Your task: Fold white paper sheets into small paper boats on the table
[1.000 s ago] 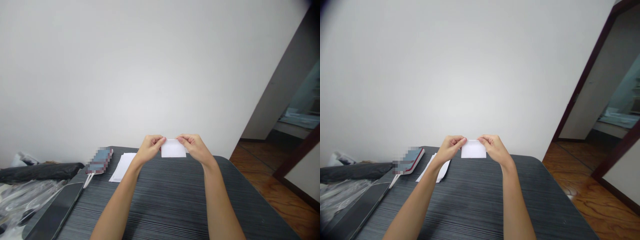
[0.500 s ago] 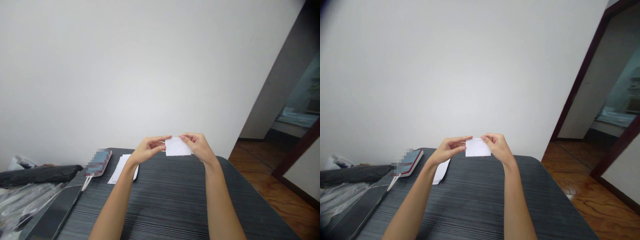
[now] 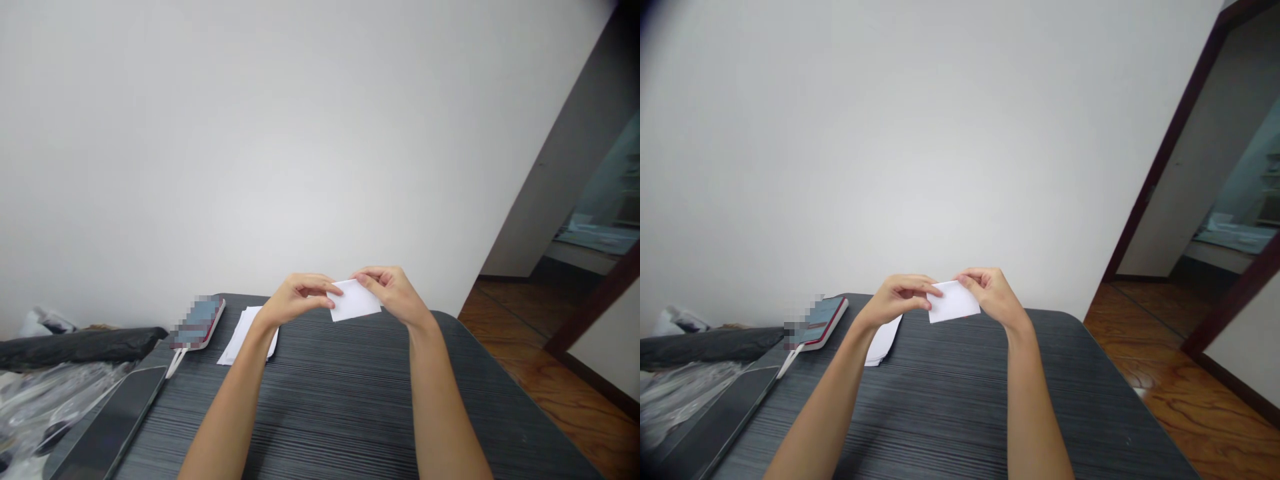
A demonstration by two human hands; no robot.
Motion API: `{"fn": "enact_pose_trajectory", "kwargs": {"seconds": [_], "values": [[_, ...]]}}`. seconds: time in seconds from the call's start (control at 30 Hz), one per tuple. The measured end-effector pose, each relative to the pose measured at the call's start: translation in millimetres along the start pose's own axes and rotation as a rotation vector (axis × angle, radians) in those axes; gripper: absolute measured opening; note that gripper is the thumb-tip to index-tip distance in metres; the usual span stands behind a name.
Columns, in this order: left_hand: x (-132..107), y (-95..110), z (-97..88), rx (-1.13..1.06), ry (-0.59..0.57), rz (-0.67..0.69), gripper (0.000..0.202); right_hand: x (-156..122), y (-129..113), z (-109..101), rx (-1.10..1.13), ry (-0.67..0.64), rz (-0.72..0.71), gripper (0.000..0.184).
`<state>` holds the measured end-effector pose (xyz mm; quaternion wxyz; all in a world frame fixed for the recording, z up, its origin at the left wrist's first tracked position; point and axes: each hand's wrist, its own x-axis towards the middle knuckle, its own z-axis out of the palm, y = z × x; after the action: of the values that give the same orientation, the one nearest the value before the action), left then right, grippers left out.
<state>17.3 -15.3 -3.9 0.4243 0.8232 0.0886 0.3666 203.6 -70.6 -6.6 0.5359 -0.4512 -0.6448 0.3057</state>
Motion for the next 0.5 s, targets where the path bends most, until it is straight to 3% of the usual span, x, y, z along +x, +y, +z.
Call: {"fn": "enact_pose_trajectory", "kwargs": {"seconds": [0.1, 0.27, 0.37, 0.5], "values": [[-0.7, 0.3, -1.2, -0.011, -0.061, -0.037, 0.027, -0.1, 1.6, -1.2, -0.01, -0.007, 0.003, 0.026], [0.3, 0.9, -1.5, 0.009, -0.043, -0.026, 0.024, 0.3, 1.5, -1.1, -0.039, -0.043, -0.022, 0.026], [1.9, -0.2, 0.8, 0.027, 0.029, 0.009, 0.016, 0.6, -1.3, 0.6, -0.052, -0.056, -0.041, 0.024], [4.0, -3.7, 4.6, 0.098, 0.21, 0.054, 0.017, 0.1, -7.1, 3.6, -0.038, -0.078, -0.093, 0.025]]}}
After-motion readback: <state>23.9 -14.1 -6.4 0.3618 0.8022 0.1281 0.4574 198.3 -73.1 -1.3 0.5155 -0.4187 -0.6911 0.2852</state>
